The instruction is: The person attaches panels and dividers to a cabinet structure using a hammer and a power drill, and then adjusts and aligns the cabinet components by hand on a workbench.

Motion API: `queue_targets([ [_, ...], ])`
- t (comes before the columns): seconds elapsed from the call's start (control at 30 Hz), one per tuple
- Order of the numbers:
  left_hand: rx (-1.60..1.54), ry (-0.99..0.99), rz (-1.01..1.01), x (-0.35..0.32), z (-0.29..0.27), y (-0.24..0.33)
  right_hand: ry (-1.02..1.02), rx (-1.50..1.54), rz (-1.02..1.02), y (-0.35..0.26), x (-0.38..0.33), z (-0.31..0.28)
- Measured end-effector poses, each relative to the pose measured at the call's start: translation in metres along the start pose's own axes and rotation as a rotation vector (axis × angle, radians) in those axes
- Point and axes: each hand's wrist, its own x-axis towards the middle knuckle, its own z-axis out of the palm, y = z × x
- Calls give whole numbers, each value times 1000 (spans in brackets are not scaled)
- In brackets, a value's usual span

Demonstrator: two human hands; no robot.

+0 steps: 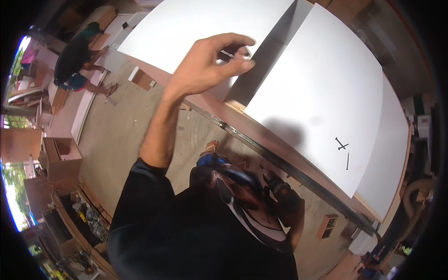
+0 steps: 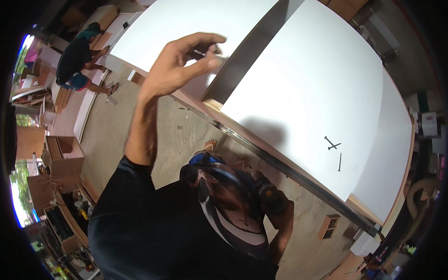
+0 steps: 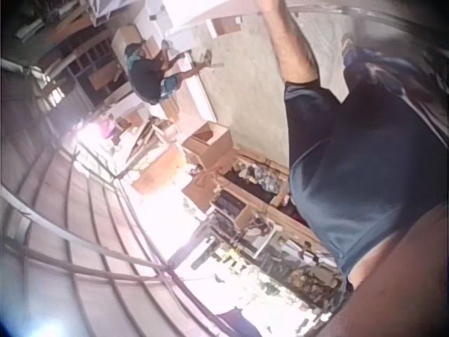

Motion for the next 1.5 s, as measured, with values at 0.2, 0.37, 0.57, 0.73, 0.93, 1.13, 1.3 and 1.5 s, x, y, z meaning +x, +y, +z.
queue_targets([
  [0.2,-50,-319,145,-4,-28,-38,7,-222,-199,-71,-16,-19],
  [0.37,10,-450,245,-5,-18,-49,25,-148,-344,-156,-46,-62],
  [0.57,58,-441,213,-18,-19,-56,241,-172,-218,-265,-47,-73],
  [0.73,107,-343,178,-24,-18,-62,150,-299,-302,-338,12,-66],
  [0.93,118,-333,167,-29,-18,-63,12,-431,-268,-387,53,-55],
  [1.13,130,-333,150,-34,-18,-66,-75,-569,-329,-409,71,-56],
  [1.3,122,-335,176,-33,-22,-64,-133,-612,-302,-410,81,-54],
  [1.5,104,-298,239,-35,-20,-65,-116,-575,-368,-414,80,-45],
])
